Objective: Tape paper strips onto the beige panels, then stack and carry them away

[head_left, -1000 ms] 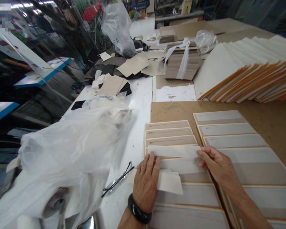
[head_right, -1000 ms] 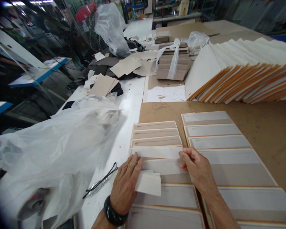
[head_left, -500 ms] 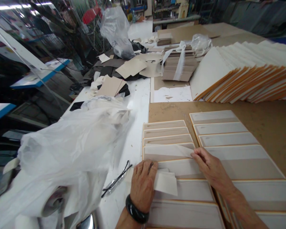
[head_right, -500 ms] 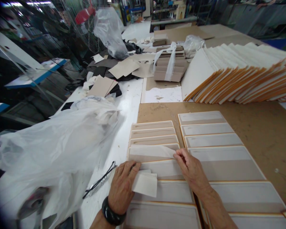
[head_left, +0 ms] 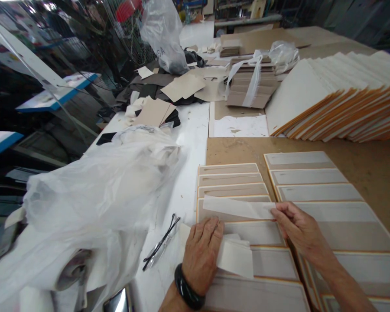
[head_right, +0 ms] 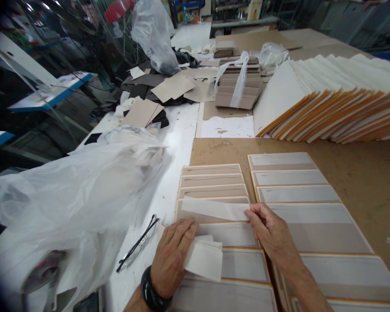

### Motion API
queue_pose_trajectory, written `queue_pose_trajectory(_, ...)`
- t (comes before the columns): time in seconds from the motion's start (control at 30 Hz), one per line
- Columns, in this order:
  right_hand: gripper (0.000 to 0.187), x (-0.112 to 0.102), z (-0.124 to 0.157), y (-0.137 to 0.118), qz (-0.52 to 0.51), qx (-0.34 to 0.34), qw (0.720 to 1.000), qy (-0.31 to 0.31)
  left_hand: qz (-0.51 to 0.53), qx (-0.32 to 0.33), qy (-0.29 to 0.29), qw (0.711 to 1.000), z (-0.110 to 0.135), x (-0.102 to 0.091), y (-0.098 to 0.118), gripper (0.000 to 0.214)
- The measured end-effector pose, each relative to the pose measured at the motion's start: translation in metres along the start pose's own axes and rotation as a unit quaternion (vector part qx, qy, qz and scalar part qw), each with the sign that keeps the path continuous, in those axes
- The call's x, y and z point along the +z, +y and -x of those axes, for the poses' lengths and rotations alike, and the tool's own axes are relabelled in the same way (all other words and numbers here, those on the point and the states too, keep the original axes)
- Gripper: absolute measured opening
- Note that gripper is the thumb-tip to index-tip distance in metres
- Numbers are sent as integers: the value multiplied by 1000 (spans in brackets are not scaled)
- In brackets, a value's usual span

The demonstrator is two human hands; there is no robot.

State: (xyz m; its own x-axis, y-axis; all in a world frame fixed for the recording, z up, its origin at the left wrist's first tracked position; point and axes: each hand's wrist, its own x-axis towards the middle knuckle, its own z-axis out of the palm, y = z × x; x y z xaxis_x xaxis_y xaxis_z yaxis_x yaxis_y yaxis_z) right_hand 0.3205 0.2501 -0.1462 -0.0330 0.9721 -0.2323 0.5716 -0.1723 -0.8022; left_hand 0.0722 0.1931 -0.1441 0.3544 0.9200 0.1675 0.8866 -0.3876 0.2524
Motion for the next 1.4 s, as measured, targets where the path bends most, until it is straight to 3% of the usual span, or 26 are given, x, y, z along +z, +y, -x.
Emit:
queue_pose_trajectory(0.13, 29, -6, 0, 8, 33, 18, 999, 10, -59, 25, -5, 998, -1, 8, -3, 55)
queue_pose_trajectory(0.37, 30, -8, 4, 10, 49, 15, 998, 33, -76, 27, -70, 994, -2, 19, -8, 65)
queue_pose_trajectory(0.67, 29, 7, 2, -4, 31, 15, 999, 22, -92, -10, -42, 995, -3, 6, -22, 53)
queue_pose_trajectory(0.8, 29, 12, 0, -7, 53, 20, 997, 55, -97, -42, -3, 994, -4, 6, -19, 49)
queue_pose_trajectory(0.9, 29, 13, -1, -4, 55, 27, 997, 54, -98, -75, -6, 992, -3, 7, -14, 51)
queue_pose_trajectory(1.4, 28, 15, -5, -1, 81, 54, 993, 64, -121, -52, -27, 991, 0, 12, -15, 65)
